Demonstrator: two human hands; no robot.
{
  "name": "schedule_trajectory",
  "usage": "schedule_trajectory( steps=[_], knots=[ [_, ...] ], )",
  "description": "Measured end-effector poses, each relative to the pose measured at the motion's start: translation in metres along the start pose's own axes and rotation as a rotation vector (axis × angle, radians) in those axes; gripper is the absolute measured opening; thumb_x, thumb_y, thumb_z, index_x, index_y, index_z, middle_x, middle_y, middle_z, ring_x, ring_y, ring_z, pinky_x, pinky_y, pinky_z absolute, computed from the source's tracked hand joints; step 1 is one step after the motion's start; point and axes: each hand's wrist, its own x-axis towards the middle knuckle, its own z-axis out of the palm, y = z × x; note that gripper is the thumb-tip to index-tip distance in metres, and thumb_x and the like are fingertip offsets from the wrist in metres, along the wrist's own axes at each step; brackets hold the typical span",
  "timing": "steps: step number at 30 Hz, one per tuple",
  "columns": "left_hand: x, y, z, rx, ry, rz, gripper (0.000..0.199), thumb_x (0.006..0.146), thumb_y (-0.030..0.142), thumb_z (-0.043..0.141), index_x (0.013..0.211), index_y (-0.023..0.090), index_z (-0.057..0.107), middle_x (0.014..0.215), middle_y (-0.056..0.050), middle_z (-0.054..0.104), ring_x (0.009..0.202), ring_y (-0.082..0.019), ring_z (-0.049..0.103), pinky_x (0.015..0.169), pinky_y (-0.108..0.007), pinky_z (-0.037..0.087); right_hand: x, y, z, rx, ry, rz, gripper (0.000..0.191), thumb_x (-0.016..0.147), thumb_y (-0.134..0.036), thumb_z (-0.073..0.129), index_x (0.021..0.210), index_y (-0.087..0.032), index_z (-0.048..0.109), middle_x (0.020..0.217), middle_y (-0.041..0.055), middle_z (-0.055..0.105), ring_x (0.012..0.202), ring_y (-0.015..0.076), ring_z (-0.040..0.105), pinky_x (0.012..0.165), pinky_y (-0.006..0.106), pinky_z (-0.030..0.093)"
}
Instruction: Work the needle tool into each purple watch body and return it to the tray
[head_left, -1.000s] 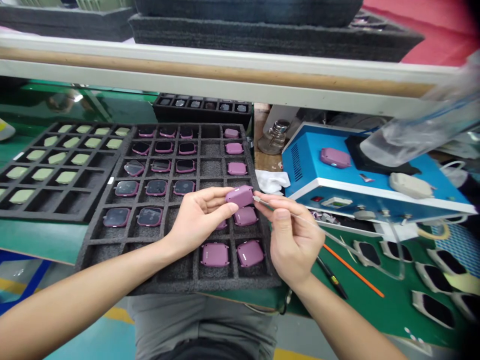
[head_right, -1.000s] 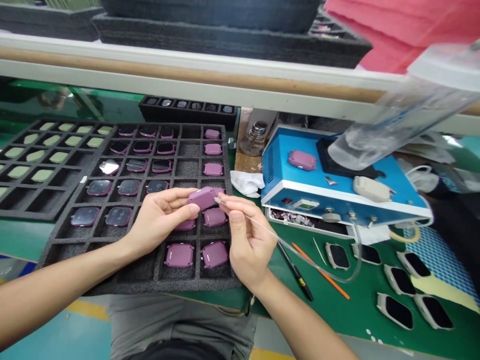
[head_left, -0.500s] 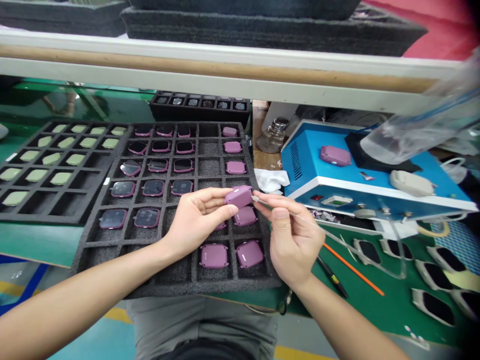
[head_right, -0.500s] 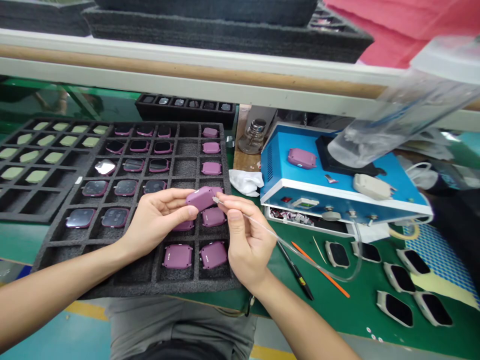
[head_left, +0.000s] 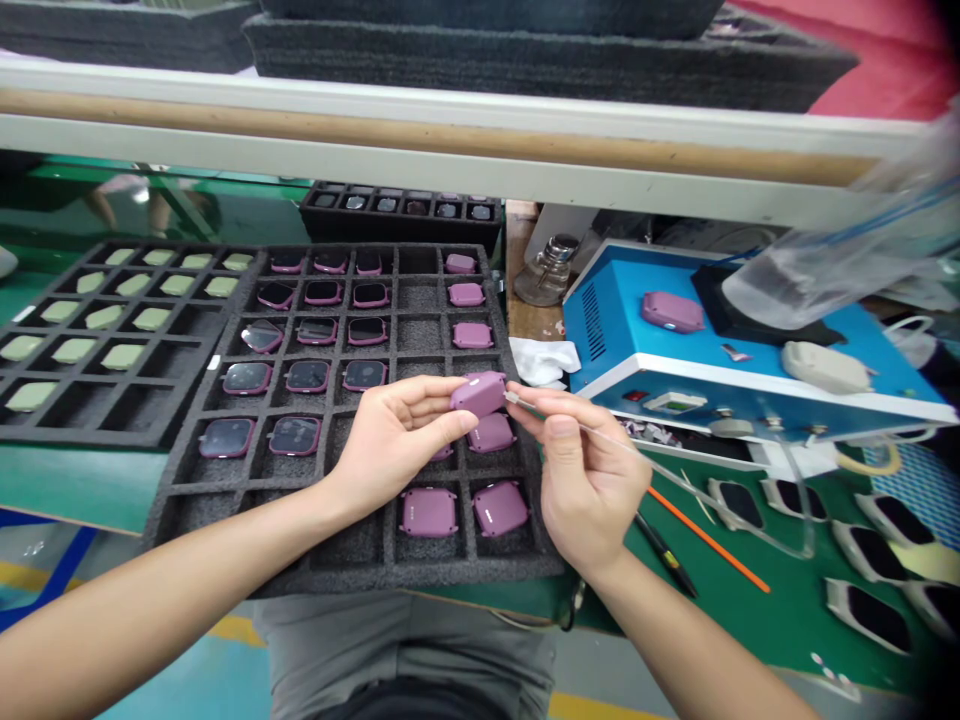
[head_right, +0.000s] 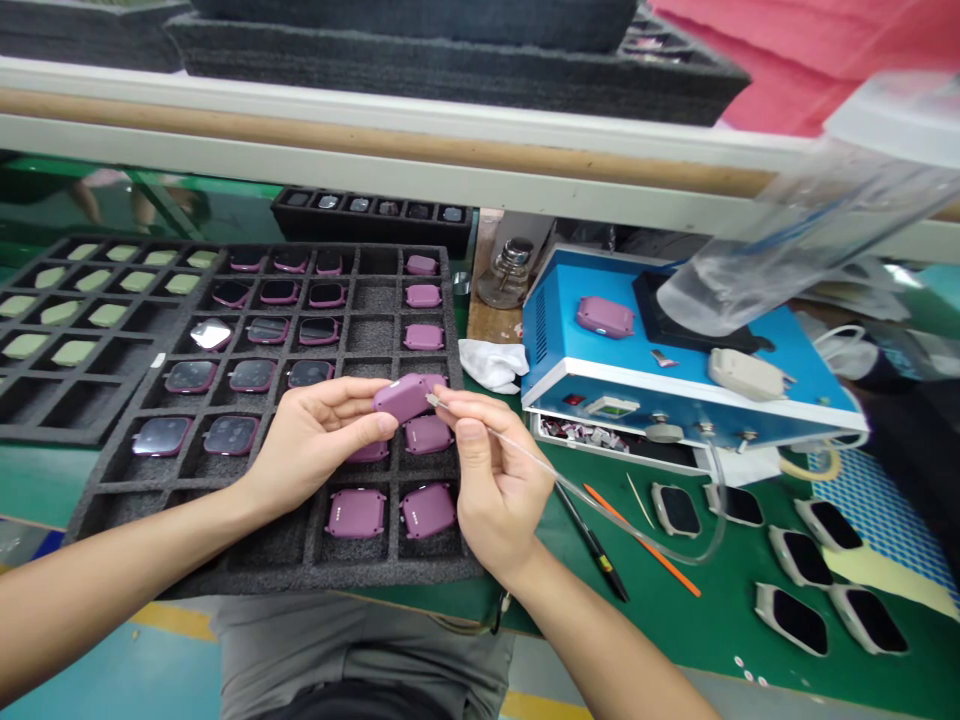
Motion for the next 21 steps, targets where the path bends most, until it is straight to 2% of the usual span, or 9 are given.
schedule_trajectory(
  steps=[12,17,21],
  knots=[
    [0.0008,-0.0007,0.0004,-0.012,-0.020,0.027,0.046,0.064,0.028,0.098,0.105,0.015,0.080,0.107,-0.010,0.083,0.102,-0.029,0.080,0.100,-0.042,0.063,0.0006,-0.0003,-0.0004,-0.012,-0.019,0.003,0.016,0.102,-0.024,0.061,0.102,-0.023,0.076,0.107,0.0074,0.077,0.108,0.0234,0.077,0.095,0.044,0.068],
    [0.0004,-0.0004,-0.0009,0.005,-0.036,0.030,0.042,0.068,0.028,0.095,0.106,0.017,0.080,0.108,-0.009,0.083,0.103,-0.027,0.080,0.101,-0.040,0.063,0.0016,0.0005,0.0001,-0.005,-0.026,-0.003,0.016,0.102,-0.024,0.060,0.102,-0.023,0.076,0.108,0.0072,0.077,0.107,0.0222,0.077,0.093,0.041,0.069],
    [0.0005,0.0042,0.0001,0.034,-0.018,0.023,0.041,0.068,0.030,0.095,0.104,0.016,0.080,0.106,-0.010,0.084,0.101,-0.028,0.080,0.100,-0.041,0.063,0.0029,0.0023,0.0002,-0.005,-0.027,-0.006,0.016,0.102,-0.025,0.059,0.101,-0.023,0.075,0.108,0.0079,0.077,0.107,0.0229,0.076,0.094,0.044,0.068]
  ],
)
